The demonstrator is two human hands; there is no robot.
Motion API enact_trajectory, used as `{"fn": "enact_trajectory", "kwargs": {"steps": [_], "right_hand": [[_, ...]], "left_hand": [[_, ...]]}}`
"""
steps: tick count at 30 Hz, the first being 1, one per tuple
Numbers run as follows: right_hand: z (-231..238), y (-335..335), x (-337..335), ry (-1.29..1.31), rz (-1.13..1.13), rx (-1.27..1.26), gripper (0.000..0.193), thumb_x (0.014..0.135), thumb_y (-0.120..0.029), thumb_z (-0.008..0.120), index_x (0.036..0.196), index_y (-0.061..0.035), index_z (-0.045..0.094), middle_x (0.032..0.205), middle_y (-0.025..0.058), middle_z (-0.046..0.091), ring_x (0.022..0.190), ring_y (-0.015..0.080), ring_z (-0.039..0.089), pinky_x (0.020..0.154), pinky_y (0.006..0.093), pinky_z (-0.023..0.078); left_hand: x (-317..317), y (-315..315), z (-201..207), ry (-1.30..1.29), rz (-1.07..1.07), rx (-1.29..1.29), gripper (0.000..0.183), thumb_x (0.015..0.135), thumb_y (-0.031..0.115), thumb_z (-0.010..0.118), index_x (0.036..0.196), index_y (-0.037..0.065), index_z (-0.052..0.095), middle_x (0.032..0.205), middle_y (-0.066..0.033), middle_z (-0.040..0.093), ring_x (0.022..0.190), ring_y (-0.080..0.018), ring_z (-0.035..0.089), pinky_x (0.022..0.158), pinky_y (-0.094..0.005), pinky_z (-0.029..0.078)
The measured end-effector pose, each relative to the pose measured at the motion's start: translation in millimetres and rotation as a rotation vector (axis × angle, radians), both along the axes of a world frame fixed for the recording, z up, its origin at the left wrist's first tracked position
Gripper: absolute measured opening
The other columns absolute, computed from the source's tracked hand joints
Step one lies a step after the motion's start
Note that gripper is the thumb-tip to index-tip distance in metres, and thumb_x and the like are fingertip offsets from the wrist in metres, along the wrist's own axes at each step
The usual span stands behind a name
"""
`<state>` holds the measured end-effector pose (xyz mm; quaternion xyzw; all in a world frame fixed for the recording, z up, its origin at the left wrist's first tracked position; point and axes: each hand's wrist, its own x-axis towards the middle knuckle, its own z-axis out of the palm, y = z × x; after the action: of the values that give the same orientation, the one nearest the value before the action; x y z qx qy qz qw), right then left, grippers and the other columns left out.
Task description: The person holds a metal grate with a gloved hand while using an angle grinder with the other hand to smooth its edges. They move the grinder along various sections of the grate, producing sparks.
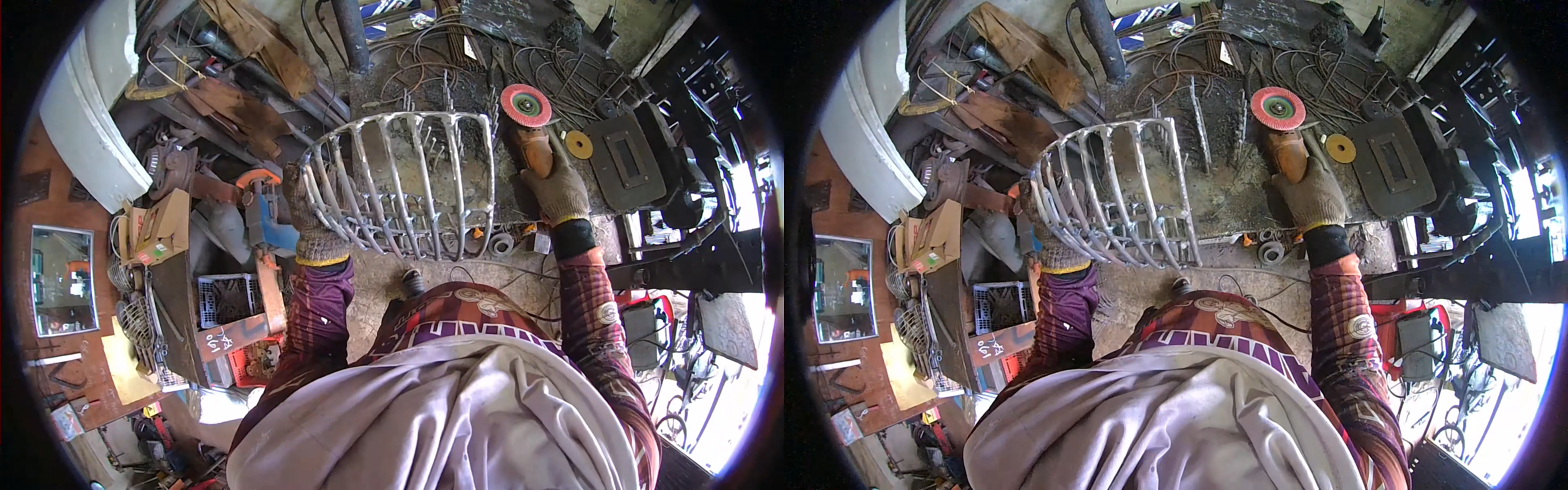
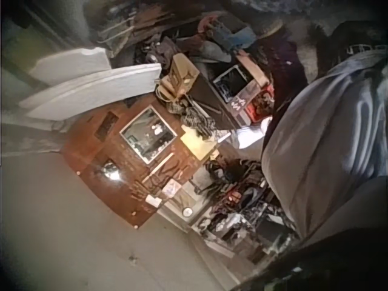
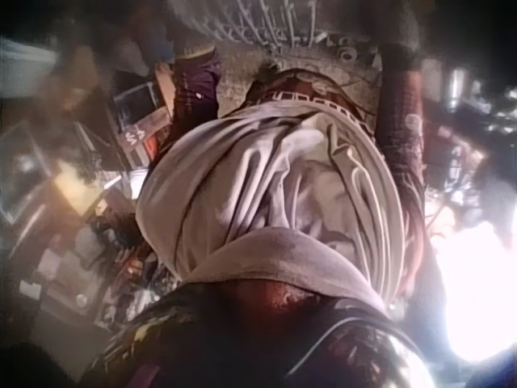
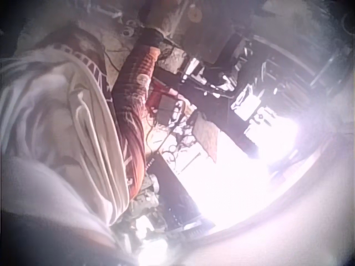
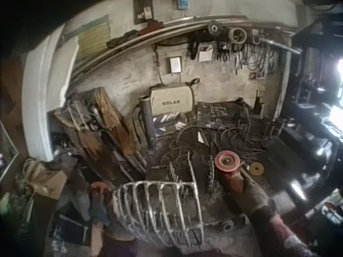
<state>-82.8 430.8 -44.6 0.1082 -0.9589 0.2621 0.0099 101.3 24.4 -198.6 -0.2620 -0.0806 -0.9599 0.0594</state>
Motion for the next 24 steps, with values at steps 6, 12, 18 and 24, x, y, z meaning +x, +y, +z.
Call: {"fn": "enact_trajectory", "kwargs": {"steps": [6,12,18,24], "right_hand": [[-7.7,0.4,-6.3,-0.032,-0.004,0.008,0.068,0.074,-0.039,0.080,0.129,-0.0040,0.061,0.123,0.0211,0.066,0.113,0.0359,0.064,0.095,0.0418,0.050],[4.2,-1.7,3.0,-0.011,0.015,-0.037,0.067,0.074,-0.039,0.080,0.128,-0.0041,0.061,0.123,0.0207,0.066,0.113,0.0360,0.064,0.095,0.0416,0.050],[-11.0,6.4,-6.2,-0.019,0.014,0.036,0.082,0.076,-0.040,0.078,0.148,-0.0167,0.046,0.125,0.0191,0.066,0.115,0.0369,0.064,0.095,0.0437,0.050],[-7.7,3.5,-5.3,-0.042,-0.002,0.036,0.081,0.075,-0.042,0.078,0.146,-0.0153,0.048,0.127,0.0184,0.066,0.115,0.0360,0.064,0.096,0.0430,0.050]], "left_hand": [[13.1,-27.6,0.2,0.131,-0.064,-0.044,0.063,0.105,0.047,0.036,0.157,0.012,0.026,0.159,-0.0171,0.030,0.138,-0.0357,0.043,0.107,-0.0615,0.039],[20.5,23.5,105.4,-0.257,0.316,-0.246,0.040,0.101,0.043,0.048,0.121,0.011,0.061,0.120,-0.0124,0.065,0.111,-0.0261,0.063,0.096,-0.0481,0.052],[18.9,29.7,116.8,-0.491,0.686,-0.360,0.035,0.099,0.042,0.054,0.110,0.011,0.064,0.105,-0.0087,0.069,0.092,-0.0229,0.069,0.082,-0.0417,0.059],[16.3,-6.1,61.9,-0.604,1.221,-0.723,0.032,0.097,0.035,0.059,0.113,0.008,0.064,0.108,-0.0109,0.070,0.092,-0.0239,0.070,0.081,-0.0411,0.060]]}}
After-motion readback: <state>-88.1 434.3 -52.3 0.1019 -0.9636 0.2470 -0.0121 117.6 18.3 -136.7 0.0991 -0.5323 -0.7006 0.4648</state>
